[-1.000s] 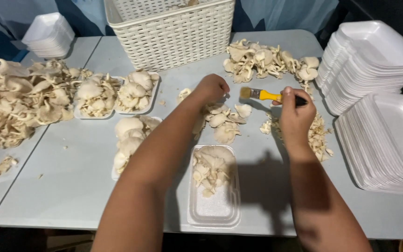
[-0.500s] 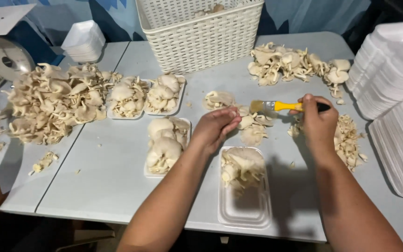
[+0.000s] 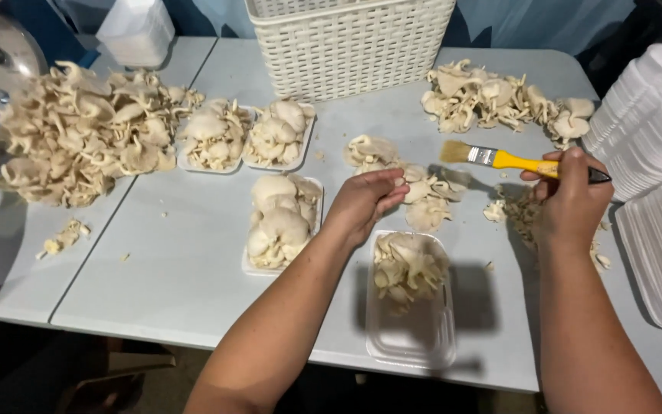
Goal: Cleaning oyster mushrooms with a brush and packing them into styrofoam trays for sale.
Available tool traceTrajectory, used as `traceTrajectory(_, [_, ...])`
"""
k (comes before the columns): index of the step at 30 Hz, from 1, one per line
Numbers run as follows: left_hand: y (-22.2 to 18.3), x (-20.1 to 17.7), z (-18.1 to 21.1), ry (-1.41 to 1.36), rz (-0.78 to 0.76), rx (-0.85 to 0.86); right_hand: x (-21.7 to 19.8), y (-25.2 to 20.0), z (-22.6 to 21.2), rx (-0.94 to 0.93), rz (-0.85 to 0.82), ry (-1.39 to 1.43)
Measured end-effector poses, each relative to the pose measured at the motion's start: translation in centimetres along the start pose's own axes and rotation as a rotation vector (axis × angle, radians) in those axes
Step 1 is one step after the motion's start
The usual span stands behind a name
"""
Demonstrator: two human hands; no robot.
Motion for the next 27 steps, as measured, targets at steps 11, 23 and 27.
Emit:
traceTrajectory(11, [-1.4,0.7,0.7,0.346,-0.007,0.314,2.2,-1.8,1.3,0.164,-0.238,0.096])
traceTrajectory(23, [-10.8,6.6,1.6,1.173,-0.635,0.813,-0.2,0.5,2.2,-0.115,0.004,-0.057])
traceTrajectory(27, [-12.1,7.1,-7.2,1.764,-0.907,1.276,0.0,0.5,2.5,-0.161,-0.010,-0.152])
Point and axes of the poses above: each hand's wrist, its own y-axis towards the middle knuckle, its own x-axis out of the palm, z = x × y, the point moved 4 cm from there along y, towards the middle knuckle, and after that the axes turned 2 degrees about -z, right-handed, at the moved point
